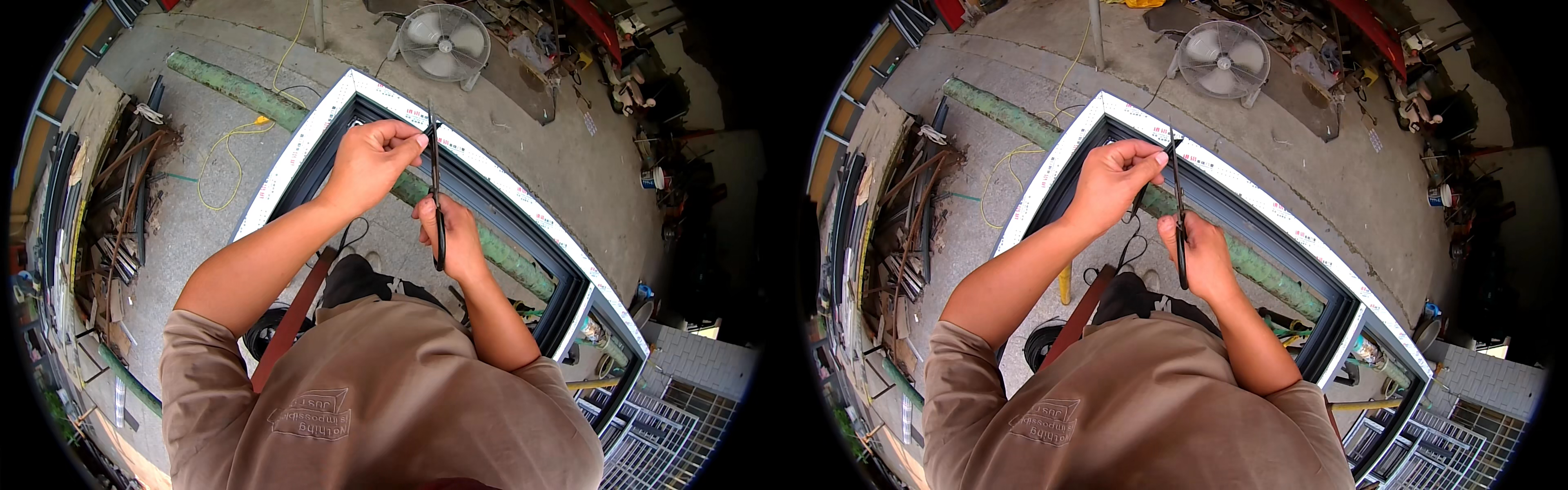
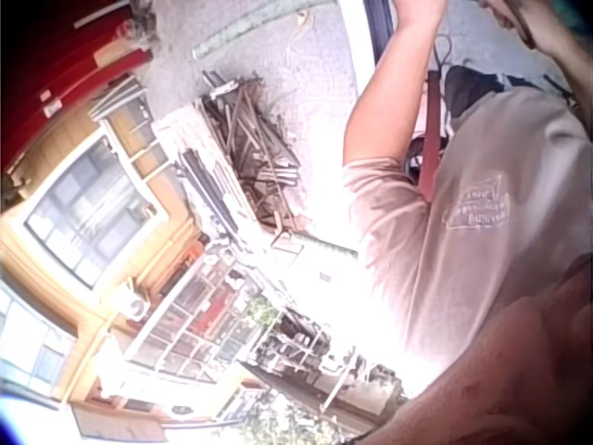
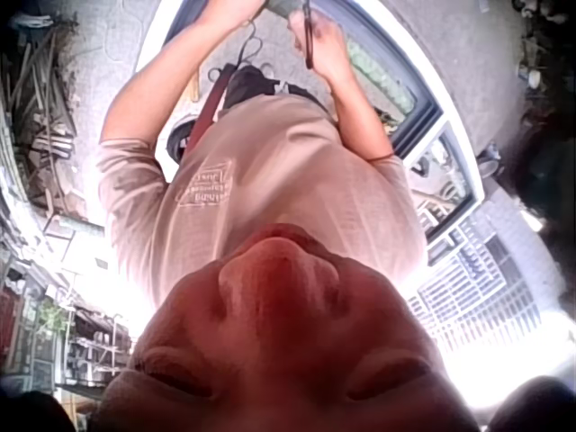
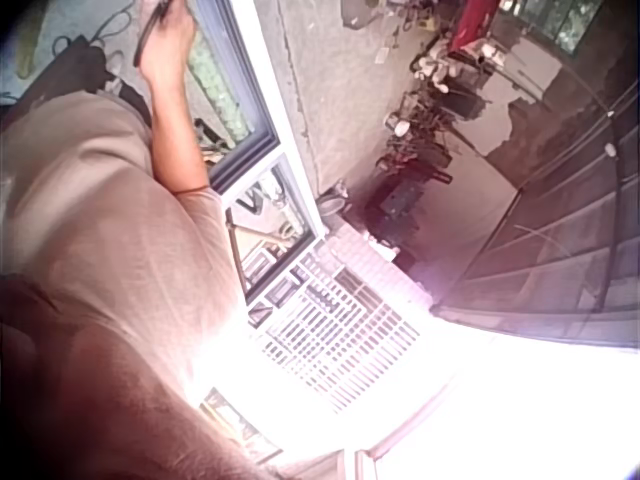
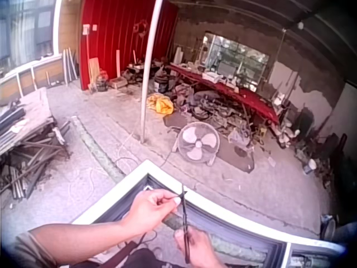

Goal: The person applies black rubber weatherstripping to the inner frame of a white window using shears to cut the strip to length and pressing it into the groove by hand.

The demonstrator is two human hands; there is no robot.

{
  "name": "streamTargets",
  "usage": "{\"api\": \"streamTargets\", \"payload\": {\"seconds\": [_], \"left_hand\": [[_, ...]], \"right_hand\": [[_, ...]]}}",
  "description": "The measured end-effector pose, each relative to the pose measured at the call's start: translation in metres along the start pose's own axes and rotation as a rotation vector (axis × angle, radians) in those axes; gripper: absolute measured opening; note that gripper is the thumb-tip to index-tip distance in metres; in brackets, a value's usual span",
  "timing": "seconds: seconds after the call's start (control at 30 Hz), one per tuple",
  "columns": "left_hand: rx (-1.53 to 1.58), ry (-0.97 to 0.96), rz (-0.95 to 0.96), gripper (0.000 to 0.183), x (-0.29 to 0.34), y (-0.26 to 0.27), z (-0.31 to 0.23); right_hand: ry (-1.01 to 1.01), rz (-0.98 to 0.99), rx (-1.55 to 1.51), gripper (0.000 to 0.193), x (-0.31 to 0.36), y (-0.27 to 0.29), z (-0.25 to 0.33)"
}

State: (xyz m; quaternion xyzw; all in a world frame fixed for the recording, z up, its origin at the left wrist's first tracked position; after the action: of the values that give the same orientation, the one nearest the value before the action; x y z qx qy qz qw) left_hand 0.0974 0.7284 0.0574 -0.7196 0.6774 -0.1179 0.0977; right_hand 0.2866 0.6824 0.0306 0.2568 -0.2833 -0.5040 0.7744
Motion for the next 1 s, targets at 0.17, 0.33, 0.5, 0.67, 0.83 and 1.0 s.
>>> {"api": "streamTargets", "payload": {"seconds": [0.17,0.33,0.5,0.67,0.83,1.0], "left_hand": [[-0.004,0.003,-0.002,0.022,0.0,0.0,0.0],[0.004,-0.023,0.0,0.021,0.0,0.0,-0.001],[-0.009,-0.018,-0.006,0.021,0.001,0.0,-0.003],[-0.021,-0.009,-0.012,0.021,0.001,0.0,-0.004],[-0.016,-0.017,-0.002,0.023,0.001,-0.001,-0.001],[-0.031,-0.031,0.001,0.026,0.0,0.0,0.001]], "right_hand": [[-0.032,-0.028,-0.057,0.072,0.001,0.001,0.003],[-0.056,0.02,-0.023,0.067,0.001,-0.001,0.003],[-0.071,0.004,-0.03,0.069,0.001,-0.002,0.0],[-0.102,0.008,-0.072,0.069,0.002,-0.002,0.0],[-0.119,-0.09,-0.16,0.066,0.004,-0.001,0.009],[-0.156,-0.125,-0.305,0.062,0.003,0.001,0.003]]}}
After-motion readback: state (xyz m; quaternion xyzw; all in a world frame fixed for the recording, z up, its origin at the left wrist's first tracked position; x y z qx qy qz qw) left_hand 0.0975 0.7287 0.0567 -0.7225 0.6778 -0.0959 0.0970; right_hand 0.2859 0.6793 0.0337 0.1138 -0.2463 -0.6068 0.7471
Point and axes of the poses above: each hand's wrist, its own x-axis away from the middle knuckle, its own y-axis out of the back of the hand, z = x × y, the point moved 7 cm from there along -x, towards the middle knuckle, and after that the axes turned 11 degrees about x, right-handed, at the moved point
